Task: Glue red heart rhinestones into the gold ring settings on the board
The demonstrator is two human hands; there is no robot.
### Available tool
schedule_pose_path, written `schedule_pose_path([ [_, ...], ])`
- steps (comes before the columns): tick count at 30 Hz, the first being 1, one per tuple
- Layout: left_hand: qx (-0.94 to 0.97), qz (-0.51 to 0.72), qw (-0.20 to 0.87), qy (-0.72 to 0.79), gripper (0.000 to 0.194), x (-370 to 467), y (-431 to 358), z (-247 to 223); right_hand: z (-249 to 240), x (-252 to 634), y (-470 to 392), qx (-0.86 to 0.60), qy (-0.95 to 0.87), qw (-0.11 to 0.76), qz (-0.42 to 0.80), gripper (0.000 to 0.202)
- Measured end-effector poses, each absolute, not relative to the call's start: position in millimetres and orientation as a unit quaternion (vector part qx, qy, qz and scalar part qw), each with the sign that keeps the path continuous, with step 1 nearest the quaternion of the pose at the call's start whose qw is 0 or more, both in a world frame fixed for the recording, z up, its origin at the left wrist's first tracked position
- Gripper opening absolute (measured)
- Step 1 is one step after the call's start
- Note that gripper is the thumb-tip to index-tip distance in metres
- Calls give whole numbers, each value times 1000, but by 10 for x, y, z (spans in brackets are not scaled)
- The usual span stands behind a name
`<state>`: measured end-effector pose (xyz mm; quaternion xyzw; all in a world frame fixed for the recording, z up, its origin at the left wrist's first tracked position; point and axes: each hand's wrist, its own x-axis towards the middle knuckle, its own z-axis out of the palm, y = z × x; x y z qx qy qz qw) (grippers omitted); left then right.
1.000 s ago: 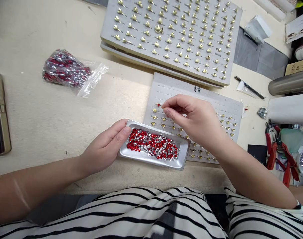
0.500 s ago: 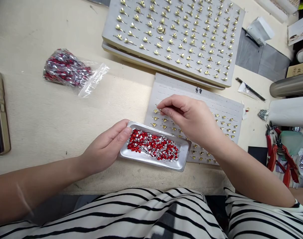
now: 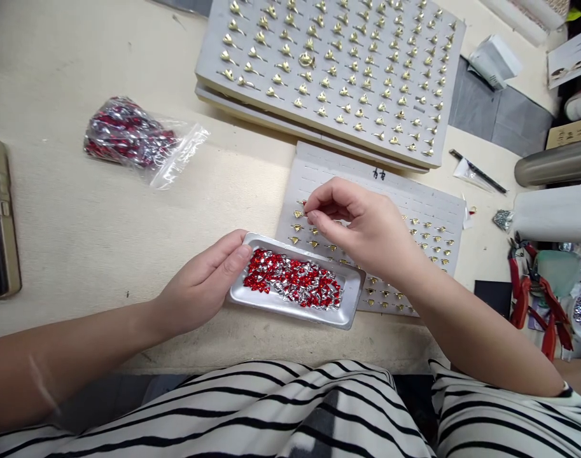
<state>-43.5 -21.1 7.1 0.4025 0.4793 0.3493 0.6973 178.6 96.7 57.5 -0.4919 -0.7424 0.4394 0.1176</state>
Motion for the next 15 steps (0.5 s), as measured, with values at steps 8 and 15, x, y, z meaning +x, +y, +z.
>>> schedule_pose_path([
  [8,401,352,695,482,34,-434,-217,59,553,1805,979,-476,-750,126,442,11],
  [15,398,352,697,482,33,-432,-216,67,565,1804,964,-493,-732,120,454,12],
])
